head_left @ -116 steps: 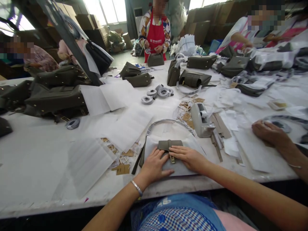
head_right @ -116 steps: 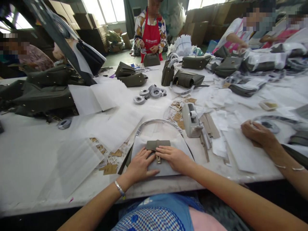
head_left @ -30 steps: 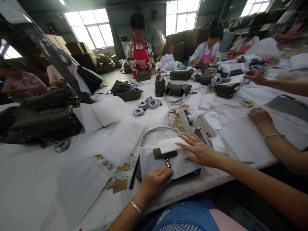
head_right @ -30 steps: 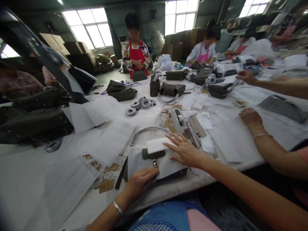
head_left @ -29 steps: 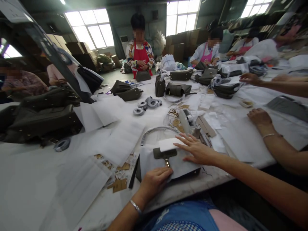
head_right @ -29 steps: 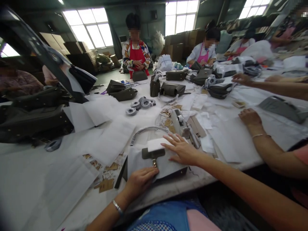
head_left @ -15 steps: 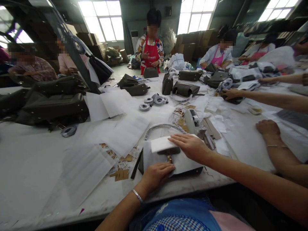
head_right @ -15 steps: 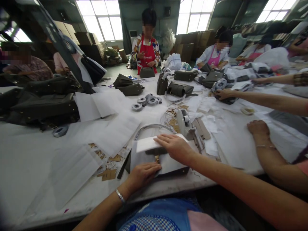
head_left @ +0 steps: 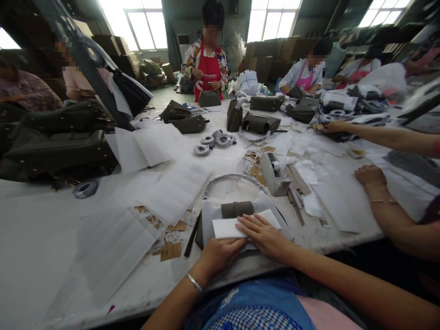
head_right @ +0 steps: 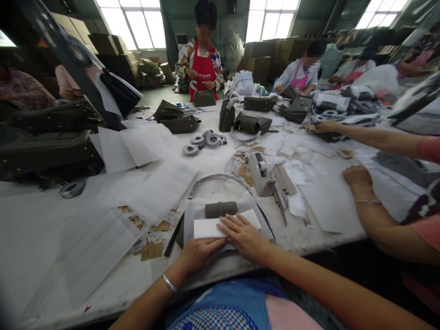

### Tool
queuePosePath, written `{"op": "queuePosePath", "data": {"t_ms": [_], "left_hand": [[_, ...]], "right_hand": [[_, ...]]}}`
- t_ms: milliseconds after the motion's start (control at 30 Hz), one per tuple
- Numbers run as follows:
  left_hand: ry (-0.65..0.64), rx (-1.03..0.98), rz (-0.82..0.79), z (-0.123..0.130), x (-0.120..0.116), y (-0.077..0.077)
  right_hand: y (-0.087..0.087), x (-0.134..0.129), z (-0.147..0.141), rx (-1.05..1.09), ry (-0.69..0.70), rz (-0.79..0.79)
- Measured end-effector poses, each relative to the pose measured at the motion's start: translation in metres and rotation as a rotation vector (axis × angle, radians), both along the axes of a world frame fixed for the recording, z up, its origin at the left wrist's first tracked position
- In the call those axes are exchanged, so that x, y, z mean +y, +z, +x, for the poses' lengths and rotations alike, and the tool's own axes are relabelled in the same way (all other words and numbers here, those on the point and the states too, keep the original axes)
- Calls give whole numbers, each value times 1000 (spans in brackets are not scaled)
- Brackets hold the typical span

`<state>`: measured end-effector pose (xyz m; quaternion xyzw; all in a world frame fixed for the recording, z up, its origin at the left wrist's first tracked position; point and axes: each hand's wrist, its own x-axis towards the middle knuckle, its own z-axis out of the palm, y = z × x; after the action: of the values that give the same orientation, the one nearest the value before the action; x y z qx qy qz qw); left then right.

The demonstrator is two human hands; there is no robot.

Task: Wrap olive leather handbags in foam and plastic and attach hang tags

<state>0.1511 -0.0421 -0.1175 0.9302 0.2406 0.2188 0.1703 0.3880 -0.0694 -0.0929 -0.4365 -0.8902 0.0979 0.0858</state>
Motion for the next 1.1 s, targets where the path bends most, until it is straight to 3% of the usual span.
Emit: {"op": "queuePosePath", "data": {"t_ms": [200,367,433,600,867,967,1100], "left_hand": [[-55,-166,-3,-8,-4,6],[125,-294,-55,10,-22,36],[198,-340,-142,24,-27,39],[211,-130,-96,40,-25,12],[211,97,190,35,-24,-17],[236,122,328,37,-20,-31],[245,52,411,39,-16,-46]], "right_hand": [[-2,-3,-4,-25,-17,23],[-10,-4,-4,4,-7,52],[-17,-4,-2,35,0,68],[-30,3,2,134,23,96],[17,-14,15,447,-91,107],[29,-26,45,515,-288,160],[37,-37,109,611,-679,146]]}}
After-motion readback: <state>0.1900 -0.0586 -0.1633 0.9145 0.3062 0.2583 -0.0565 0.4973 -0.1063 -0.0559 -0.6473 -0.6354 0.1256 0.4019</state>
